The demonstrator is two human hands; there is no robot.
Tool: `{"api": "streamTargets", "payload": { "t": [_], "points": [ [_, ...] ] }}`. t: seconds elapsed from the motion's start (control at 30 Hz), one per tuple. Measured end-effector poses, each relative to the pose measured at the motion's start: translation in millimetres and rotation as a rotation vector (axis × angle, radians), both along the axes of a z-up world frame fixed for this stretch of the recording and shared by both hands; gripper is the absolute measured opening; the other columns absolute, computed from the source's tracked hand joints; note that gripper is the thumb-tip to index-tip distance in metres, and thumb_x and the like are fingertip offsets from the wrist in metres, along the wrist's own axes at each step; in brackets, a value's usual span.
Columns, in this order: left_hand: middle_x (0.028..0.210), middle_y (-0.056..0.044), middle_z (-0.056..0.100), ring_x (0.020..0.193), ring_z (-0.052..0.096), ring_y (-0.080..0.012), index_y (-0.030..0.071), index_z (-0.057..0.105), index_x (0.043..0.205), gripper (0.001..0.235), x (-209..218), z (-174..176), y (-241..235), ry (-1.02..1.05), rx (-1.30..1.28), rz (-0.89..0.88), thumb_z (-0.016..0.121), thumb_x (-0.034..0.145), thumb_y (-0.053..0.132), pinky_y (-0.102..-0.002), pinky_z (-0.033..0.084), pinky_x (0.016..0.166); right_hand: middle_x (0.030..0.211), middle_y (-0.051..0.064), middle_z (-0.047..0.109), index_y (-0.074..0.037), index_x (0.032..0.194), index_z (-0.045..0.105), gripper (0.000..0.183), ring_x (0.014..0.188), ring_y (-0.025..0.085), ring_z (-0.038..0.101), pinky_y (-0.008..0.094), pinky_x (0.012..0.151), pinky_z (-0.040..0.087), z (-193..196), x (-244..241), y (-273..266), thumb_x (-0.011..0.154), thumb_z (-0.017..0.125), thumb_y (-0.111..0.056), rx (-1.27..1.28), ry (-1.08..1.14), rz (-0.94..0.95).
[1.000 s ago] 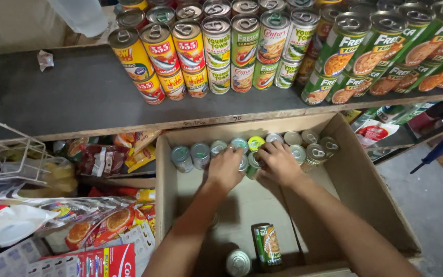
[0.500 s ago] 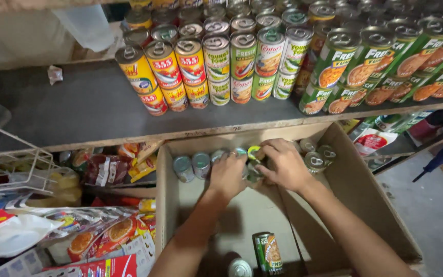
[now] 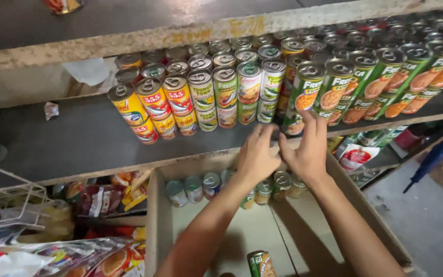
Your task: The person organizes food cans by taking them out of a cardboard box and placing them onto a shelf, while also rearranging cans already on the shelf to make space.
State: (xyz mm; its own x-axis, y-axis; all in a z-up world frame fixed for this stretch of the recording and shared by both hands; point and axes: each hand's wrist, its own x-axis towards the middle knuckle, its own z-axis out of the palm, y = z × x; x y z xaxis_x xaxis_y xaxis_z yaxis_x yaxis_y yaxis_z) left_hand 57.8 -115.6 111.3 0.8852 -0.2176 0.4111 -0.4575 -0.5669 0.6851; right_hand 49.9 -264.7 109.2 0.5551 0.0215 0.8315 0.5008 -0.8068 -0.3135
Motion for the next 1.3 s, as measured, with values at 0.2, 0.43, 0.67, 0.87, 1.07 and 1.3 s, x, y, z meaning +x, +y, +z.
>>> {"api": "streamTargets", "payload": {
  "t": [0.2, 0.43, 0.67, 0.87, 1.07, 1.3],
  "points": [
    [0.140, -0.026, 0.055, 0.126, 0.054, -0.0457, 0.004, 0.044, 0.146, 0.076, 50, -16, -42, -0.259, -0.209, 0.101, 0.079, 0.080, 0.014, -0.050, 0.049, 0.100, 0.139, 0.030, 0.045, 0.001, 0.151, 0.040, 0.083, 0.127, 0.048, 0.047, 0.053, 0.109, 0.041, 28, 14, -7, 0.080, 0.082, -0.012, -0.019, -0.024, -0.116],
    [0.138, -0.021, 0.059, 0.115, 0.065, -0.0383, 0.005, 0.037, 0.152, 0.091, 63, -12, -69, 0.117, -0.287, 0.095, 0.078, 0.071, 0.013, -0.044, 0.054, 0.093, 0.122, 0.026, 0.050, -0.003, 0.158, 0.044, 0.084, 0.112, 0.044, 0.050, 0.054, 0.098, 0.044, 60, 31, -23, 0.086, 0.083, -0.021, -0.086, 0.004, -0.246],
    [0.131, -0.023, 0.061, 0.118, 0.062, -0.0412, 0.001, 0.047, 0.142, 0.081, 87, -32, -79, -0.031, -0.278, 0.066, 0.083, 0.070, 0.012, -0.045, 0.054, 0.093, 0.113, 0.020, 0.053, -0.010, 0.142, 0.063, 0.063, 0.108, 0.040, 0.054, 0.050, 0.095, 0.047, 65, 31, -23, 0.085, 0.086, -0.023, -0.112, 0.023, -0.269],
    [0.126, -0.023, 0.064, 0.117, 0.063, -0.0403, 0.000, 0.056, 0.132, 0.074, 77, -16, -70, -0.042, -0.356, 0.059, 0.085, 0.066, 0.013, -0.044, 0.054, 0.094, 0.121, 0.022, 0.055, -0.006, 0.132, 0.061, 0.061, 0.113, 0.041, 0.054, 0.049, 0.095, 0.047, 61, 22, -16, 0.082, 0.091, -0.023, -0.108, -0.078, -0.222],
    [0.121, -0.020, 0.070, 0.109, 0.072, -0.0347, 0.002, 0.064, 0.124, 0.057, 63, -31, -56, -0.186, -0.428, 0.007, 0.084, 0.072, 0.015, -0.040, 0.060, 0.090, 0.112, 0.018, 0.062, 0.001, 0.126, 0.052, 0.066, 0.099, 0.036, 0.064, 0.045, 0.086, 0.052, 41, 15, -16, 0.085, 0.095, -0.026, 0.024, -0.067, -0.134],
    [0.112, -0.020, 0.072, 0.102, 0.073, -0.0359, 0.002, 0.064, 0.122, 0.063, 9, 12, -4, -0.252, -0.446, -0.062, 0.088, 0.067, 0.020, -0.041, 0.059, 0.088, 0.120, 0.012, 0.060, 0.000, 0.137, 0.041, 0.075, 0.105, 0.021, 0.064, 0.034, 0.090, 0.055, 52, -26, 3, 0.088, 0.095, -0.016, 0.281, -0.073, 0.129]
  ]
}}
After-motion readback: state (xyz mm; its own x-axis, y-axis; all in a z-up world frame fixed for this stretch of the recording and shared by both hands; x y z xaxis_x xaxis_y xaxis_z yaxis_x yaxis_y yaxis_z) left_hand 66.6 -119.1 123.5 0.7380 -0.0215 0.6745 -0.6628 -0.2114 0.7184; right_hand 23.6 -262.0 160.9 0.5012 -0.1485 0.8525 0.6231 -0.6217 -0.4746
